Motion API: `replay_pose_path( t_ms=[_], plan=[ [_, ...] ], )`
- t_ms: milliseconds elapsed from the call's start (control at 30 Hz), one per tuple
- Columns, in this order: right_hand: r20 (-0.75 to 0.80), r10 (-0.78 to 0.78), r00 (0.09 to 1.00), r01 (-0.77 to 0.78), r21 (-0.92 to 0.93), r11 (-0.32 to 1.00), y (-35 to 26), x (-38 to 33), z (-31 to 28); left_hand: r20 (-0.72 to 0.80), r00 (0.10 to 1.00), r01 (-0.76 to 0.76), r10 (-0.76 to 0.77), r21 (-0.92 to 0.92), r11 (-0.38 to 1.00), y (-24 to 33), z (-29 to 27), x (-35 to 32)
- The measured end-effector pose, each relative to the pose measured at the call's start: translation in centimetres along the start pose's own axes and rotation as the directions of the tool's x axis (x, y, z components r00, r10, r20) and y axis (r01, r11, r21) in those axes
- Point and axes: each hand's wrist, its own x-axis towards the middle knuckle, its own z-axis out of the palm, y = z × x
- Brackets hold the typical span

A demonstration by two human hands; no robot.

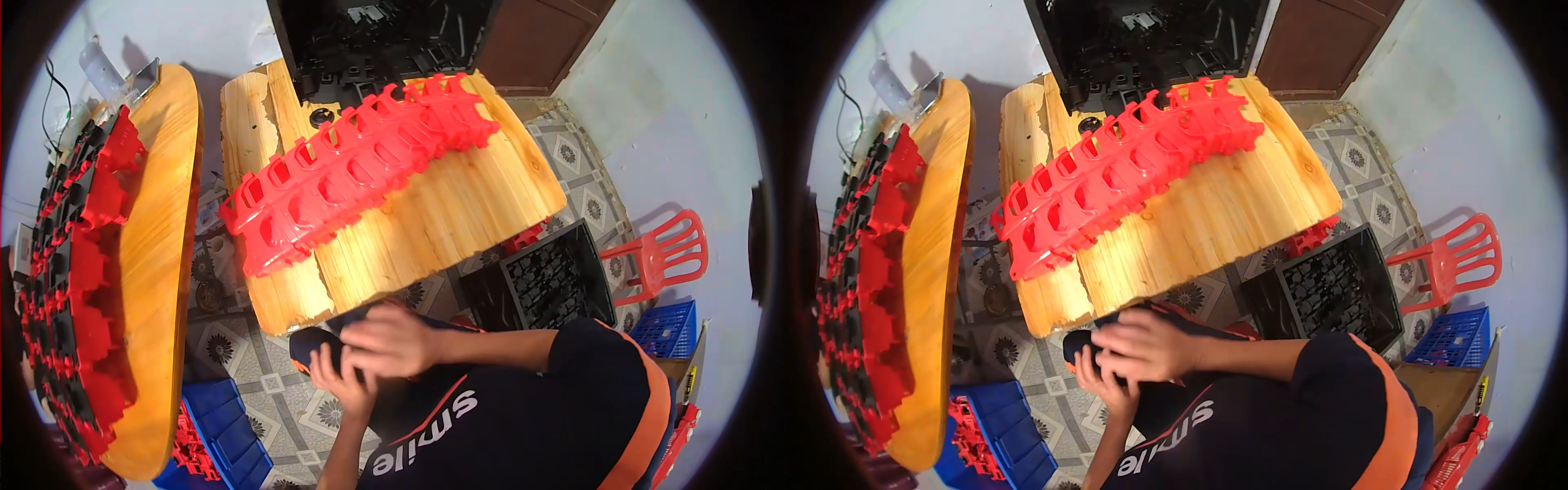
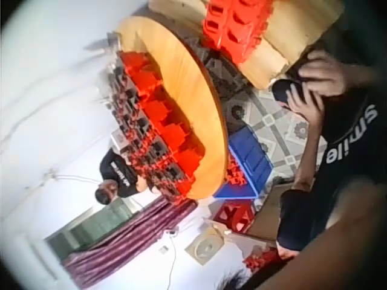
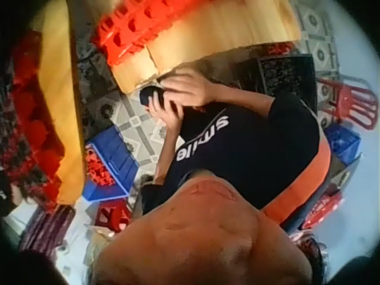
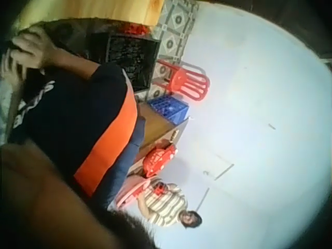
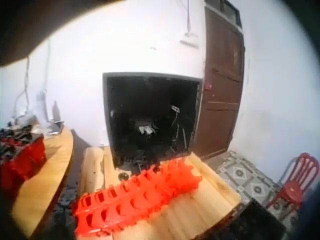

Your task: The person assembles toy cars by attaching black plastic bases onto red plastic toy car bodies by hand, then places the assembled toy cars on a table.

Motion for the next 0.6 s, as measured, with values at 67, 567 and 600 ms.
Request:
replay_pose_path(
  t_ms=[67, 567, 600],
  plan=[
    [-0.126, 0.08, 0.989, -0.125, -0.411, 0.903, 2.4, 1.5, -5.5, -0.158, 0.976, -0.172, 0.153, -0.117, 0.978, 4.0, -0.6, 4.1],
    [-0.464, 0.867, 0.18, -0.627, 0.625, 0.464, 27.2, -9.8, -19.2, 0.156, 0.93, -0.352, 0.332, 0.127, 0.927, 21.4, 16.6, 32.1],
    [-0.461, 0.87, 0.175, -0.626, 0.63, 0.46, 27.1, -10.5, -19.9, 0.075, 0.931, -0.365, 0.358, 0.112, 0.924, 21.6, 16.5, 32.1]
  ],
)
